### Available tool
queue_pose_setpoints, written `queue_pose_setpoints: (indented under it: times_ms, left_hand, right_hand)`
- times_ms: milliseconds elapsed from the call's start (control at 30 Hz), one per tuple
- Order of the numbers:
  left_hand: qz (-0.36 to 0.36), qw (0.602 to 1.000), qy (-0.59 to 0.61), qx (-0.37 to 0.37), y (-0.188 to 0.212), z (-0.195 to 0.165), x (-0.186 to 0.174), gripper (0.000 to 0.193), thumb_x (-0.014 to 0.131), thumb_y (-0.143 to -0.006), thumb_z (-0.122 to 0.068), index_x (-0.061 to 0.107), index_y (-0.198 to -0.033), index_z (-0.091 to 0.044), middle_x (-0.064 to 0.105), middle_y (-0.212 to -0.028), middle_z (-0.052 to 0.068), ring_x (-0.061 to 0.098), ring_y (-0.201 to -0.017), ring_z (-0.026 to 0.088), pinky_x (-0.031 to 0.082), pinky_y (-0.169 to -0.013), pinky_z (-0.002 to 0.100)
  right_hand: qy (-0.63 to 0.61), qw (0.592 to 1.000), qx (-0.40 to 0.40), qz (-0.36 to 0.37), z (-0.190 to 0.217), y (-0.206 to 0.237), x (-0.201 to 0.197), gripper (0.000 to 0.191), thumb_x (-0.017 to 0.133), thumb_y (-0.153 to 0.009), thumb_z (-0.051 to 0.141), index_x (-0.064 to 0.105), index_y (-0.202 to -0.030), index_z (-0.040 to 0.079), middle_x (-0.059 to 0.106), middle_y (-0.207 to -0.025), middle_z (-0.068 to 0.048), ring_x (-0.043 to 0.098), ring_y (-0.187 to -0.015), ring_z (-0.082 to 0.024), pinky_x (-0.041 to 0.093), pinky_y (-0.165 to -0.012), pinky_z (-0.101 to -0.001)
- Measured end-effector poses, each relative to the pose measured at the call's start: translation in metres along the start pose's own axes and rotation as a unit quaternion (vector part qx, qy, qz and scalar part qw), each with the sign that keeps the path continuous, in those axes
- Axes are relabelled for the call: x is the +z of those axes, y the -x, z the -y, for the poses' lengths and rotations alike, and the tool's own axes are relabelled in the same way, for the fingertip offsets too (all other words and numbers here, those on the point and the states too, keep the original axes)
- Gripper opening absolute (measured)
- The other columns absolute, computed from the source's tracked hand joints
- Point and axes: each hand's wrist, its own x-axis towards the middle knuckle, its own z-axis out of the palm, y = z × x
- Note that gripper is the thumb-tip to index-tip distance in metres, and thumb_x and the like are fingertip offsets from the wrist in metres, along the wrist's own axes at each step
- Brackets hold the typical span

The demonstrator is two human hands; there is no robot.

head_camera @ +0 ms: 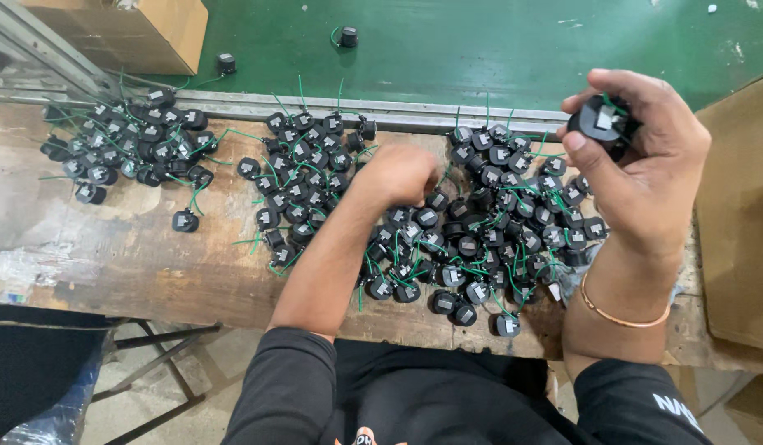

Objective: The person picks up black plug components with green wires from a pile on the workbench, manipulates and turns each one in their hands, and places it back on the bench, working through the pile one at a time.

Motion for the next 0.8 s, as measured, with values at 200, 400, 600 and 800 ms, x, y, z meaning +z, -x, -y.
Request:
queue_pose_setpoints:
  times_ms: [200,400,600,800]
  left_hand:
    - [-0.192,0.959,0.137,0.154,0.059,-0.014,-0.062,0.014,0.076,-0.085,-0.01,0.065,-0.093,-0.005,0.07,-0.086,0.011,0.068,-0.084,0.035,0.051,-0.069,0.046]
    - [-0.407,0.851,0.238,0.231,0.077,-0.063,-0.077,0.018,0.076,-0.093,0.001,0.065,-0.105,-0.006,0.071,-0.097,0.007,0.073,-0.09,0.025,0.058,-0.079,0.034]
    - [-0.514,0.802,0.173,0.25,0.065,-0.072,-0.067,0.019,0.075,-0.092,0.005,0.069,-0.106,-0.006,0.074,-0.109,0.005,0.073,-0.093,0.023,0.059,-0.08,0.032]
    - [-0.44,0.806,0.247,0.31,0.067,-0.061,-0.074,0.021,0.082,-0.091,-0.006,0.069,-0.108,-0.006,0.07,-0.122,0.007,0.07,-0.106,0.024,0.059,-0.087,0.031]
  right_hand:
    - [0.018,1.0,0.008,0.014,-0.013,-0.002,-0.009,0.027,0.067,-0.102,-0.001,0.065,-0.128,0.0,0.057,-0.103,-0.001,0.065,-0.084,-0.01,0.058,-0.072,-0.0228]
    - [0.157,0.951,-0.062,0.258,-0.026,-0.014,0.017,0.066,0.09,-0.071,0.012,0.063,-0.13,0.002,0.063,-0.1,-0.011,0.053,-0.112,-0.026,0.043,-0.099,-0.0402]
    - [0.027,0.956,-0.101,0.275,-0.049,-0.004,0.036,0.049,0.087,-0.08,0.012,0.064,-0.122,0.002,0.059,-0.124,-0.014,0.055,-0.12,-0.026,0.045,-0.104,-0.039]
    - [0.142,0.969,-0.08,0.186,-0.045,-0.01,0.012,0.052,0.093,-0.074,0.016,0.068,-0.118,0.002,0.058,-0.117,-0.011,0.058,-0.106,-0.021,0.049,-0.09,-0.0349]
